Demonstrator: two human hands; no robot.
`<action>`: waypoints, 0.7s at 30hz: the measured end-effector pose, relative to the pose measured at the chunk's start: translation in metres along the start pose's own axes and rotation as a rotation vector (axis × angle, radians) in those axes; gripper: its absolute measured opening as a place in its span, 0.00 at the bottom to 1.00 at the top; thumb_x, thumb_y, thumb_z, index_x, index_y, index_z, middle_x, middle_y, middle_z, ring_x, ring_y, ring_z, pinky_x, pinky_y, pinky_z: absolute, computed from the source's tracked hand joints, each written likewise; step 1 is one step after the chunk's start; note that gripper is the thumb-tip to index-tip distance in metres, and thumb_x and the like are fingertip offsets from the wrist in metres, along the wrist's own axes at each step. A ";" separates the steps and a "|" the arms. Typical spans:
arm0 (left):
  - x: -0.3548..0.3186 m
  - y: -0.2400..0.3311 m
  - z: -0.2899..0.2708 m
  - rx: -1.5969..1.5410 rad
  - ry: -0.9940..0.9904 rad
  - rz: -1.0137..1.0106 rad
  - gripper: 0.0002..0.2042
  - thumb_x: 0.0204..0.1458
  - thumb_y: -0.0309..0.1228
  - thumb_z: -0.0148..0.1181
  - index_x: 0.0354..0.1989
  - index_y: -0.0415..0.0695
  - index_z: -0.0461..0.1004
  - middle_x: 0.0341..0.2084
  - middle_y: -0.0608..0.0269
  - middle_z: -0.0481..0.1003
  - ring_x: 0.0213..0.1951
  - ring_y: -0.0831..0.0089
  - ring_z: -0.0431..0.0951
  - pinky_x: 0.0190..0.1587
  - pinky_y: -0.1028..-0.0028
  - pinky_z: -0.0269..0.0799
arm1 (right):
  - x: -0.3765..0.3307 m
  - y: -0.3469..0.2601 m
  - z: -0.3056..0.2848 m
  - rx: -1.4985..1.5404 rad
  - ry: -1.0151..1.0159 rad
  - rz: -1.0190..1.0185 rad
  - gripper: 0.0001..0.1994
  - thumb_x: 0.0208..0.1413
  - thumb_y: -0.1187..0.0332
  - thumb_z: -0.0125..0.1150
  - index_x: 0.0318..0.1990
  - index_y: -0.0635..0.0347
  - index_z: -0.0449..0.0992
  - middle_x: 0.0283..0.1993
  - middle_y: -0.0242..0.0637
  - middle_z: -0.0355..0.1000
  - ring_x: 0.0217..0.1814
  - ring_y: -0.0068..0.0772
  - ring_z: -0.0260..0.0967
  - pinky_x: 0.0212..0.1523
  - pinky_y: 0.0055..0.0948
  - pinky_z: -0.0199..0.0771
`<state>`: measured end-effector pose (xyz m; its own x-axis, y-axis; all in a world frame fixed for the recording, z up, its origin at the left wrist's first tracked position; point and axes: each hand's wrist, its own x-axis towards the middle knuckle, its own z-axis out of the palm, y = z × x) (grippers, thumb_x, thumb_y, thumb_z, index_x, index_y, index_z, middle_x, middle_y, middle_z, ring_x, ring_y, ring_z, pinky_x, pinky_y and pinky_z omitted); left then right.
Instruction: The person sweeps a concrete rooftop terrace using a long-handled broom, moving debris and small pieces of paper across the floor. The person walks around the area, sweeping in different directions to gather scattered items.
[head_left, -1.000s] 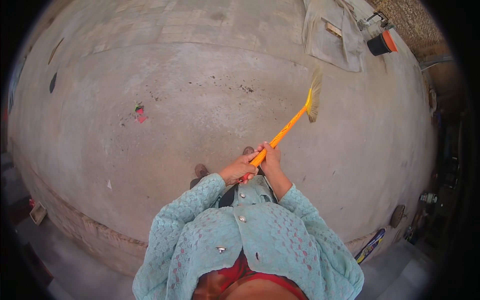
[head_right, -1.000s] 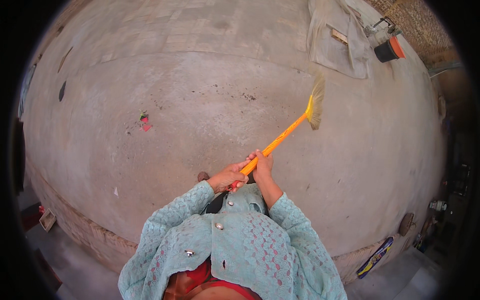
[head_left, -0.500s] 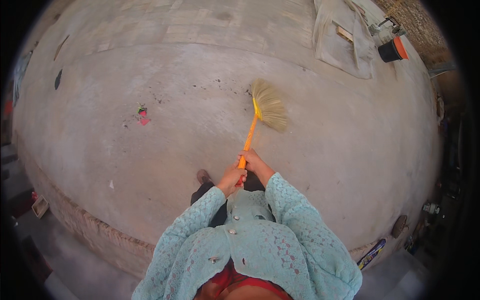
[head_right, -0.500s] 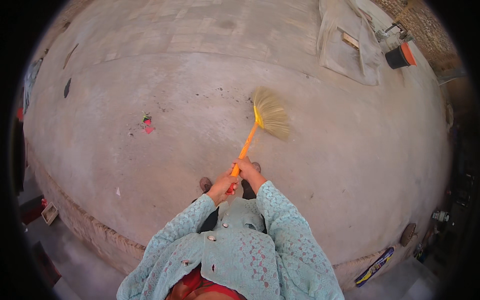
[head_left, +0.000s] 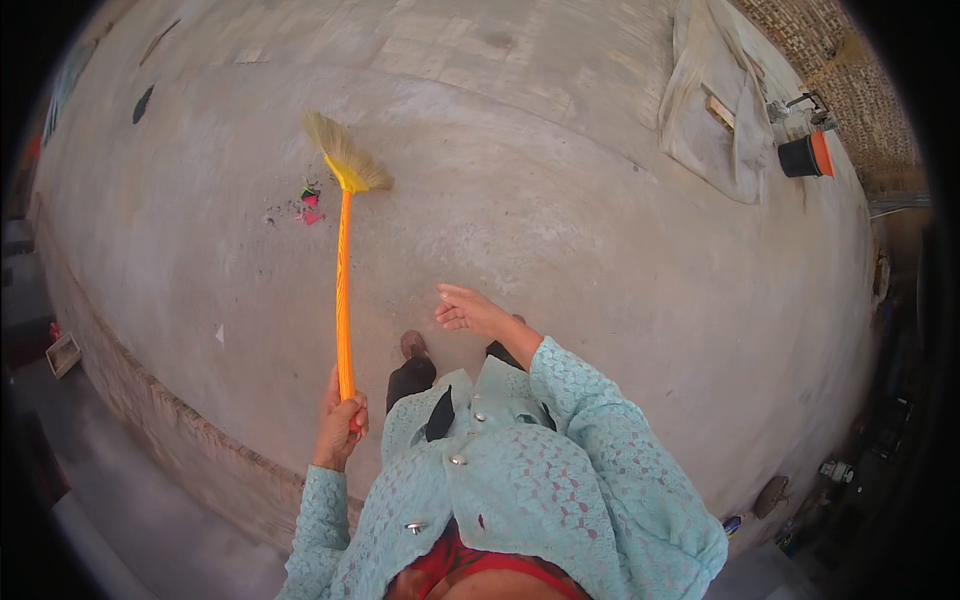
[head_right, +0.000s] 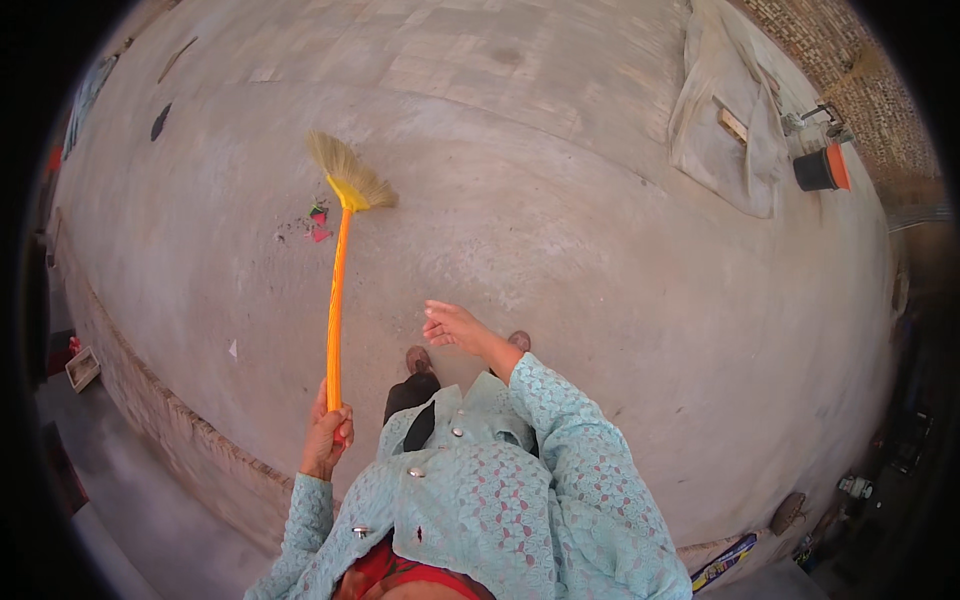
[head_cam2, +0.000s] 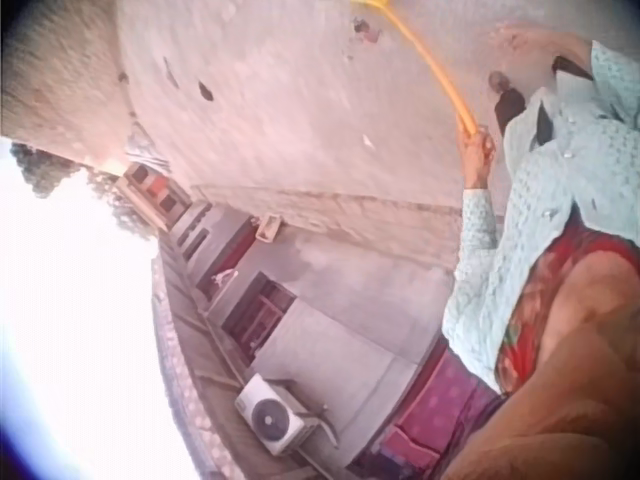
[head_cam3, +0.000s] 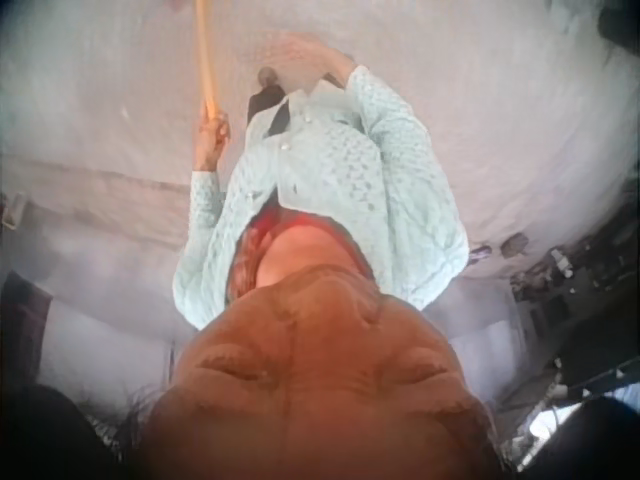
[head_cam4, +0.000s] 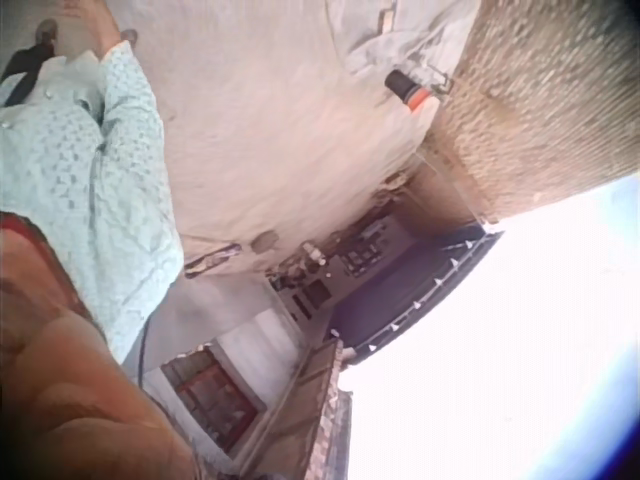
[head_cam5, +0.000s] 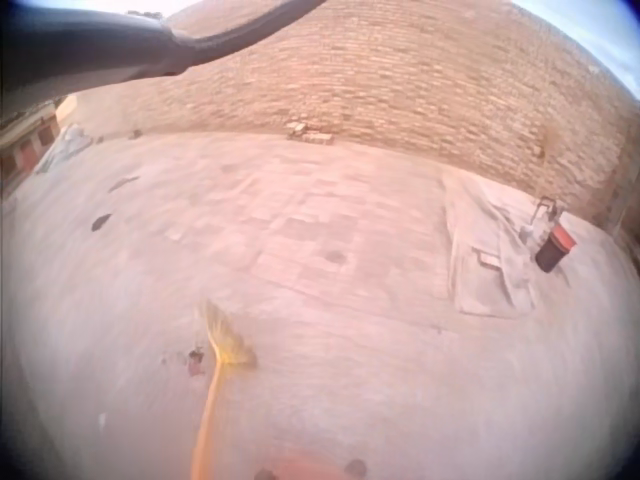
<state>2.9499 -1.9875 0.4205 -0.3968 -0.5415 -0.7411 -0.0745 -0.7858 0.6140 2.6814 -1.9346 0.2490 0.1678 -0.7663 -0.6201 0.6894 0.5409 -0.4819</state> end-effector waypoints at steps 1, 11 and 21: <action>-0.013 0.003 -0.009 0.005 -0.015 -0.010 0.34 0.41 0.18 0.44 0.59 0.49 0.41 0.16 0.68 0.62 0.09 0.85 0.59 0.08 0.84 0.58 | -0.013 0.003 -0.018 -0.025 0.057 0.004 0.28 0.51 0.60 0.49 0.57 0.59 0.50 0.34 0.36 0.64 0.34 0.26 0.65 0.33 0.26 0.69; -0.008 -0.014 -0.008 0.003 -0.434 -0.394 0.35 0.42 0.19 0.48 0.60 0.48 0.41 0.16 0.69 0.63 0.10 0.86 0.59 0.09 0.86 0.55 | -0.176 0.118 -0.125 -0.143 0.758 0.262 0.20 0.51 0.66 0.47 0.52 0.59 0.60 0.28 0.36 0.67 0.28 0.28 0.67 0.29 0.25 0.70; 0.122 -0.135 0.043 0.072 -0.367 -0.527 0.26 0.39 0.18 0.45 0.53 0.38 0.56 0.18 0.65 0.67 0.11 0.83 0.62 0.10 0.85 0.56 | -0.188 0.151 -0.111 -0.207 0.877 0.161 0.18 0.49 0.66 0.49 0.50 0.59 0.64 0.29 0.33 0.68 0.28 0.23 0.64 0.30 0.23 0.67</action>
<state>2.8716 -1.9347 0.2586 -0.5763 0.0588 -0.8151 -0.4008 -0.8896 0.2192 2.6761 -1.6706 0.2238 -0.4032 -0.1841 -0.8964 0.5498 0.7343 -0.3981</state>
